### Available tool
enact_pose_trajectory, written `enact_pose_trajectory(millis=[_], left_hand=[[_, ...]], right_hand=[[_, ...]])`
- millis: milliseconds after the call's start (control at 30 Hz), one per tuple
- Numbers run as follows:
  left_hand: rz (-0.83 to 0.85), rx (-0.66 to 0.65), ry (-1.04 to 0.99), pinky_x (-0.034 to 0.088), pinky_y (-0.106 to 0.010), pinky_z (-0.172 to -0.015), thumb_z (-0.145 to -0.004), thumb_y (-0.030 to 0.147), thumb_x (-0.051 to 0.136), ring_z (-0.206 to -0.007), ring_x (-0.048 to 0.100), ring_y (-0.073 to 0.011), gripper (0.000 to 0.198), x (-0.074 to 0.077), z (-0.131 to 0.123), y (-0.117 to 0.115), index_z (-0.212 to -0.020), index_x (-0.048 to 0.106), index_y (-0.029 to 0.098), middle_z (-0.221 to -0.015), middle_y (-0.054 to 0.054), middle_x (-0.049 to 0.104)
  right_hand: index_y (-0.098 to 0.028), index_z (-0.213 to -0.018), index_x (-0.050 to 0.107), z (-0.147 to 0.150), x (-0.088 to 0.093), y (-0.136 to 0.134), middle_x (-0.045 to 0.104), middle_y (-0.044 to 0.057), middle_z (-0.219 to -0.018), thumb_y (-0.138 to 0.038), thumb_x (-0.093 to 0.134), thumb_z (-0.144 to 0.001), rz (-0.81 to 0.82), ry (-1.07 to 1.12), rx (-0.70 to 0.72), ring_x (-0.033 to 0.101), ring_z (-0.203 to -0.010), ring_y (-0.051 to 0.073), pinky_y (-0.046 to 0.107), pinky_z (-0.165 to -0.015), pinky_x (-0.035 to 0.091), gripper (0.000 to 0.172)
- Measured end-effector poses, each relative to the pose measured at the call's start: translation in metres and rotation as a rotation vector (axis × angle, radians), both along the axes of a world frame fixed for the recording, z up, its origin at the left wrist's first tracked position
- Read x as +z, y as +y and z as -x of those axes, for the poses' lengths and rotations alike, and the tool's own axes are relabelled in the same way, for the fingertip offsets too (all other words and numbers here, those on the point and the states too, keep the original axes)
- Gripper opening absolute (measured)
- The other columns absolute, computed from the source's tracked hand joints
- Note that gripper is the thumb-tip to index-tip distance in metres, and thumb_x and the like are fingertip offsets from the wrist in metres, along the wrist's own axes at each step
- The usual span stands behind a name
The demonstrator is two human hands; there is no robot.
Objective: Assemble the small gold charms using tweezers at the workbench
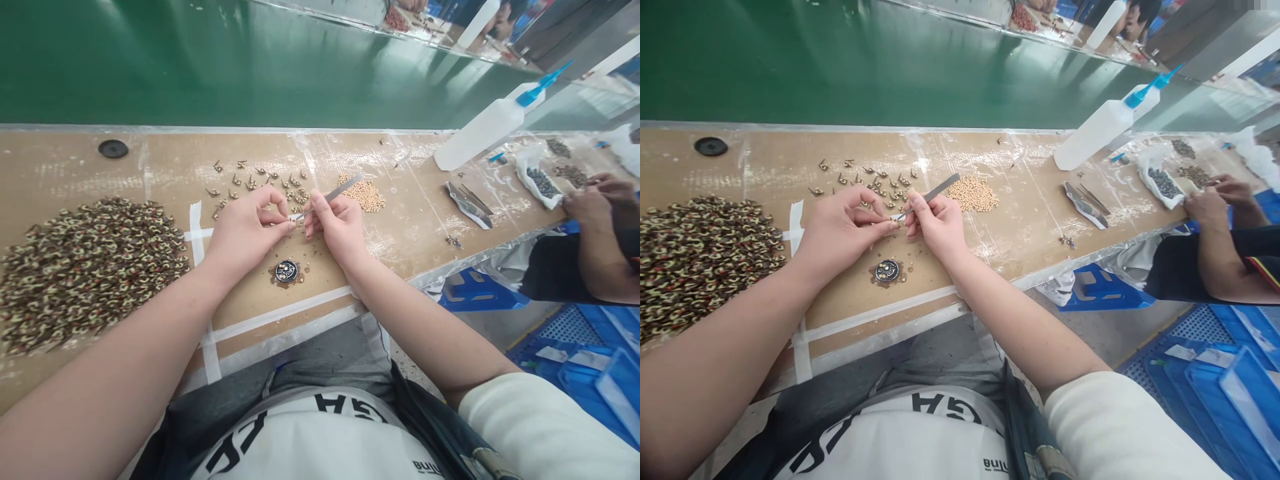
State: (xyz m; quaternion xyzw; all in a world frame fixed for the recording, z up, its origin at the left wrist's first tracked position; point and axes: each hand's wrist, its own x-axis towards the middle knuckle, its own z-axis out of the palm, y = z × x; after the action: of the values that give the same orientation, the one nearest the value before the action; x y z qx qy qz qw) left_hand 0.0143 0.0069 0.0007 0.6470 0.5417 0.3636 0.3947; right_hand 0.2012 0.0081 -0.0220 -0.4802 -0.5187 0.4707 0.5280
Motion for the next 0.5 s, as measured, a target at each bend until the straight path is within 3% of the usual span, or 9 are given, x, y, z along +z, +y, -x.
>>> enact_pose_trajectory(millis=[133, 267, 500], left_hand=[[-0.029, 0.003, 0.039, 0.060, -0.035, -0.088, -0.082, 0.019, 0.084, -0.093, 0.083, -0.0238, 0.020, -0.001, 0.000, 0.000, -0.089, 0.066, 0.026, -0.078, 0.005, 0.080], [0.001, -0.026, 0.057, 0.060, -0.036, -0.084, -0.084, 0.022, 0.084, -0.085, 0.081, -0.0229, 0.022, -0.004, 0.002, 0.002, -0.095, 0.066, 0.027, -0.082, 0.004, 0.082], [0.004, -0.122, 0.064, 0.057, -0.034, -0.074, -0.079, 0.034, 0.092, -0.078, 0.078, -0.0216, 0.046, -0.005, 0.014, 0.007, -0.120, 0.070, 0.030, -0.100, -0.001, 0.086]], right_hand=[[-0.022, -0.078, 0.070, 0.000, -0.001, 0.001, 0.067, -0.002, -0.064, -0.076, 0.072, -0.094, -0.017, 0.010, -0.003, 0.063, -0.049, 0.011, 0.026, -0.049, 0.057, 0.057], [-0.022, -0.077, 0.070, 0.000, -0.001, 0.002, 0.066, -0.002, -0.063, -0.076, 0.074, -0.092, -0.018, 0.033, 0.011, 0.062, -0.048, 0.011, 0.026, -0.048, 0.056, 0.056], [-0.022, -0.079, 0.071, -0.003, -0.002, 0.001, 0.069, -0.002, -0.065, -0.070, 0.076, -0.094, -0.013, 0.064, 0.006, 0.060, -0.048, 0.010, 0.027, -0.051, 0.056, 0.051]])
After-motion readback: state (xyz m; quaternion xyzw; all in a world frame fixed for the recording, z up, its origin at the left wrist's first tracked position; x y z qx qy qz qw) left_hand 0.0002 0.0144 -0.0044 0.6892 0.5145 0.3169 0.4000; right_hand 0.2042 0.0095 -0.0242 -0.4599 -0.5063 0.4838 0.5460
